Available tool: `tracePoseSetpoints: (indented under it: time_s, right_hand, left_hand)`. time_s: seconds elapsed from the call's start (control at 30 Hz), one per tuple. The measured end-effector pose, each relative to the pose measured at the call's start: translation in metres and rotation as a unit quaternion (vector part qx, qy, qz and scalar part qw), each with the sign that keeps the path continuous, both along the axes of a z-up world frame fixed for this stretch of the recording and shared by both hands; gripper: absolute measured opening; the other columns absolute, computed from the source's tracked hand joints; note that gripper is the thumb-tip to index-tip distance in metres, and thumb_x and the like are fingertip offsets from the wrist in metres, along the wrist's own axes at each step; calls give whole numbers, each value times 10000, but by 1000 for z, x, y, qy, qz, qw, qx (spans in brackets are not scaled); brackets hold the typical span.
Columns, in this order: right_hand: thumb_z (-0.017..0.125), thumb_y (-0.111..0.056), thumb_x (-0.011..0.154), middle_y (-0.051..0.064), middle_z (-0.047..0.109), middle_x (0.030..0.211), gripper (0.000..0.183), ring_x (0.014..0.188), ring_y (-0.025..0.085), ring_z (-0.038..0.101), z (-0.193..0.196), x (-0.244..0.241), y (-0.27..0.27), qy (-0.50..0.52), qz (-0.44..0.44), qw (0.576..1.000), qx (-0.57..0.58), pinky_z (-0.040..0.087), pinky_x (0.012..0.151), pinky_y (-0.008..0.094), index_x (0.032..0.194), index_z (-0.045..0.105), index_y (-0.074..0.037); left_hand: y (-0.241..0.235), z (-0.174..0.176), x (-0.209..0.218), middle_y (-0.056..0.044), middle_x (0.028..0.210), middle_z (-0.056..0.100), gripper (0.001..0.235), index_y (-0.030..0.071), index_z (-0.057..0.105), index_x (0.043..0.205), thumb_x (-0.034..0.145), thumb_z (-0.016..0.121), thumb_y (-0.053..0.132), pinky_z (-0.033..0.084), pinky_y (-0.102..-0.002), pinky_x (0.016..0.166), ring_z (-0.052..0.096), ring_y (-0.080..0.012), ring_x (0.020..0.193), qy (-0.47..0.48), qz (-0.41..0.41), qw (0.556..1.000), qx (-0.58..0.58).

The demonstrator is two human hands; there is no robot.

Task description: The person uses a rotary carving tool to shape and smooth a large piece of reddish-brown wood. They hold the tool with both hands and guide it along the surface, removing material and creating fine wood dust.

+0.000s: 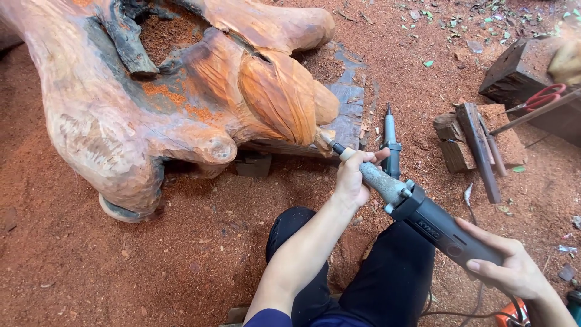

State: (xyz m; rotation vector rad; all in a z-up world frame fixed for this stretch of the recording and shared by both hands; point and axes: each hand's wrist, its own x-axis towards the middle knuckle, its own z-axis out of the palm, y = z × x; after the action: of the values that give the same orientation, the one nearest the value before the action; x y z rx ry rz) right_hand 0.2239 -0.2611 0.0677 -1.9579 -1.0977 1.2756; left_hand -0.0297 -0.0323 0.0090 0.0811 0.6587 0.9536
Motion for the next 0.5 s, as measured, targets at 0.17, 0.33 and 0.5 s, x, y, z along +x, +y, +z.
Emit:
tracePoseSetpoints:
  time_s: [0.17, 0.33, 0.5]
  right_hand:
    - [803, 59, 654, 232, 813, 1010, 881, 581, 328, 615, 3, -1, 2, 19, -18, 1000, -6, 539, 510, 423, 1503, 649, -114]
    - [820, 17, 661, 223, 780, 775, 872, 497, 299, 590, 4, 2, -1, 30, 14, 999, 14, 510, 446, 392, 1504, 648, -129]
    - [826, -42, 644, 47, 743, 1407, 837, 1141, 137, 655, 14, 0, 5, -48, 50, 998, 10, 489, 996, 302, 1458, 654, -130]
  left_hand:
    - [-1, 3, -1, -203, 943, 776, 53, 53, 644, 826, 798, 610, 84, 506, -274, 789, 725, -200, 868, 17, 10, 1000, 17]
    - [-4, 6, -4, -217, 978, 773, 75, 50, 619, 861, 789, 613, 70, 541, -265, 782, 748, -230, 904, 10, 14, 1000, 5]
    - [-4, -2, -7, -220, 1018, 773, 40, 51, 636, 810, 796, 607, 74, 559, -260, 789, 738, -223, 910, -12, 13, 1000, 13]
